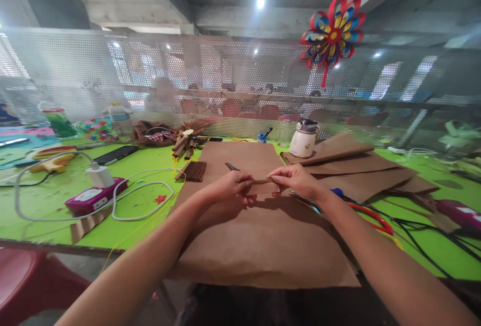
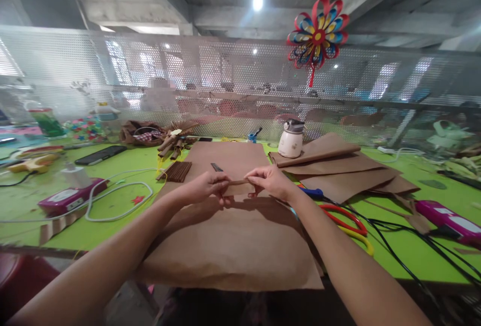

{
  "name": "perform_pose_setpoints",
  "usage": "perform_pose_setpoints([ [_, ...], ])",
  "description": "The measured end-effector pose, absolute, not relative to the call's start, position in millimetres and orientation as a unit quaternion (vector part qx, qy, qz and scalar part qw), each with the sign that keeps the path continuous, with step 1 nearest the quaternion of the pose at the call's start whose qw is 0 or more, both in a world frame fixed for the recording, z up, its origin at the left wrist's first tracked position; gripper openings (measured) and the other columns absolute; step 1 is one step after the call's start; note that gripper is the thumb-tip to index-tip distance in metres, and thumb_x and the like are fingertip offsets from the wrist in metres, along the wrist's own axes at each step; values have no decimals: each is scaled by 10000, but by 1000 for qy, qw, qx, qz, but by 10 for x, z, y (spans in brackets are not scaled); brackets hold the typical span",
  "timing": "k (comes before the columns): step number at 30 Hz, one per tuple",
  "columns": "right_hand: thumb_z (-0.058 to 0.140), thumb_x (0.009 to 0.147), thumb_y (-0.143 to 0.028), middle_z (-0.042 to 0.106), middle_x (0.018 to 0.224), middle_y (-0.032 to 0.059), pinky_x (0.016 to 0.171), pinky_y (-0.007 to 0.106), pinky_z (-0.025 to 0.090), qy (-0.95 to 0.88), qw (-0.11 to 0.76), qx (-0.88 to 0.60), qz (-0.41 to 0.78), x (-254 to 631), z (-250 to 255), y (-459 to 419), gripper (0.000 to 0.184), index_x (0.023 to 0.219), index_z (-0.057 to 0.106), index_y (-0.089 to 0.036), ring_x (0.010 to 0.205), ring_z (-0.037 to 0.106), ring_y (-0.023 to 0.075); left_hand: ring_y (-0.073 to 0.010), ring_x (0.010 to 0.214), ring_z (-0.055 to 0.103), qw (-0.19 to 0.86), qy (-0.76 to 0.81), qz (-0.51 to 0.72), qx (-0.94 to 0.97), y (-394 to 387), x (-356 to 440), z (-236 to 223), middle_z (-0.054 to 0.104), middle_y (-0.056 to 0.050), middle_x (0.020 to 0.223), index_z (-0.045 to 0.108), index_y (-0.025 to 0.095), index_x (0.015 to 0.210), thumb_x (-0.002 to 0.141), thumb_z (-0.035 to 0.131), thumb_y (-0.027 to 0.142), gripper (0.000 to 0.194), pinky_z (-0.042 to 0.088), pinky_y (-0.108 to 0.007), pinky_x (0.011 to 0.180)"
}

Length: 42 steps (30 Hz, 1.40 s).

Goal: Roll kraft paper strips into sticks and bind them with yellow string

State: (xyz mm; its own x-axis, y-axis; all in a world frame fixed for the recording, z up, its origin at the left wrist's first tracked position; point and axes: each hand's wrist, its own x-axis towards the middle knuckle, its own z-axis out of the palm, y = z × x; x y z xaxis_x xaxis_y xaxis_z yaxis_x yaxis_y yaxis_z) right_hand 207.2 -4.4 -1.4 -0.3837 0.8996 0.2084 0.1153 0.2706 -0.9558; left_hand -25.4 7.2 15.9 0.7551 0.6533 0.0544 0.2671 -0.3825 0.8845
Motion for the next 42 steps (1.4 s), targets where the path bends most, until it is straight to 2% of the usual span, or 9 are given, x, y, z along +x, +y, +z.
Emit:
perform_pose_setpoints([
  [6, 616, 784, -407, 632, 758, 22, 680, 352, 542, -637, 485, -319, 508, 2020, -37, -41, 313, 981, 667, -170, 648, 591, 127, -136, 585, 630, 611, 241, 243, 714, 98, -301, 146, 672, -57, 696, 456, 159, 857, 838, 541, 399, 255, 462, -254, 583],
  [11, 718, 714, -290, 668, 844, 42, 702, 333, 500, -668, 426, -251, 555, 1867, 20, -204, 389, 1086, 637, -206, 705, 608, 149, -137, 651, 632, 698, 169, 197, 668, 56, -303, 170, 669, -89, 782, 521, 136, 928, 850, 550, 346, 226, 441, -238, 591],
  [16, 690, 746, -265, 626, 737, 15, 693, 279, 450, -712, 428, -260, 492, 1785, 93, -324, 127, 817, 704, -161, 688, 555, 126, -157, 694, 634, 719, 140, 148, 664, 5, -251, 123, 661, -93, 806, 576, 126, 941, 836, 562, 361, 258, 451, -259, 611],
  [19, 641, 787, -307, 636, 755, 28, 695, 287, 440, -727, 426, -289, 455, 1789, 107, -317, 171, 831, 695, -151, 703, 554, 141, -165, 721, 629, 694, 169, 142, 685, 27, -218, 80, 670, -99, 837, 620, 118, 932, 818, 570, 395, 304, 459, -280, 651],
  [23, 542, 845, -368, 641, 810, 40, 687, 272, 427, -764, 386, -334, 394, 1799, 66, -258, 271, 931, 671, -145, 745, 547, 152, -121, 634, 573, 611, 271, 304, 679, 105, -219, 82, 641, -55, 723, 644, 104, 793, 772, 623, 381, 279, 448, -266, 647],
  [27, 481, 866, -410, 595, 715, 16, 575, 235, 374, -787, 333, -381, 354, 1795, 26, -237, 335, 846, 659, -127, 638, 488, 122, -100, 589, 537, 586, 274, 363, 670, 92, -224, 166, 601, -39, 684, 640, 90, 862, 816, 536, 465, 392, 434, -241, 587],
  [29, 497, 855, -409, 557, 651, -3, 538, 226, 336, -784, 335, -391, 345, 1785, 25, -249, 334, 780, 656, -125, 588, 446, 105, -89, 554, 519, 545, 279, 340, 714, 56, -211, 194, 594, -24, 648, 648, 86, 861, 788, 584, 446, 373, 410, -218, 539],
  [35, 601, 777, -392, 516, 549, -18, 490, 234, 302, -728, 394, -436, 351, 1743, 37, -272, 278, 741, 654, -121, 520, 414, 97, -92, 499, 541, 471, 310, 310, 766, 63, -197, 148, 592, 0, 537, 650, 86, 786, 741, 655, 331, 249, 407, -207, 499],
  [42, 702, 675, -281, 567, 622, -18, 583, 255, 368, -636, 508, -389, 432, 1785, -32, -188, 222, 851, 681, -146, 584, 462, 100, -106, 507, 597, 522, 294, 378, 706, 99, -223, 127, 629, -1, 544, 624, 95, 805, 738, 658, 229, 154, 479, -243, 563],
])
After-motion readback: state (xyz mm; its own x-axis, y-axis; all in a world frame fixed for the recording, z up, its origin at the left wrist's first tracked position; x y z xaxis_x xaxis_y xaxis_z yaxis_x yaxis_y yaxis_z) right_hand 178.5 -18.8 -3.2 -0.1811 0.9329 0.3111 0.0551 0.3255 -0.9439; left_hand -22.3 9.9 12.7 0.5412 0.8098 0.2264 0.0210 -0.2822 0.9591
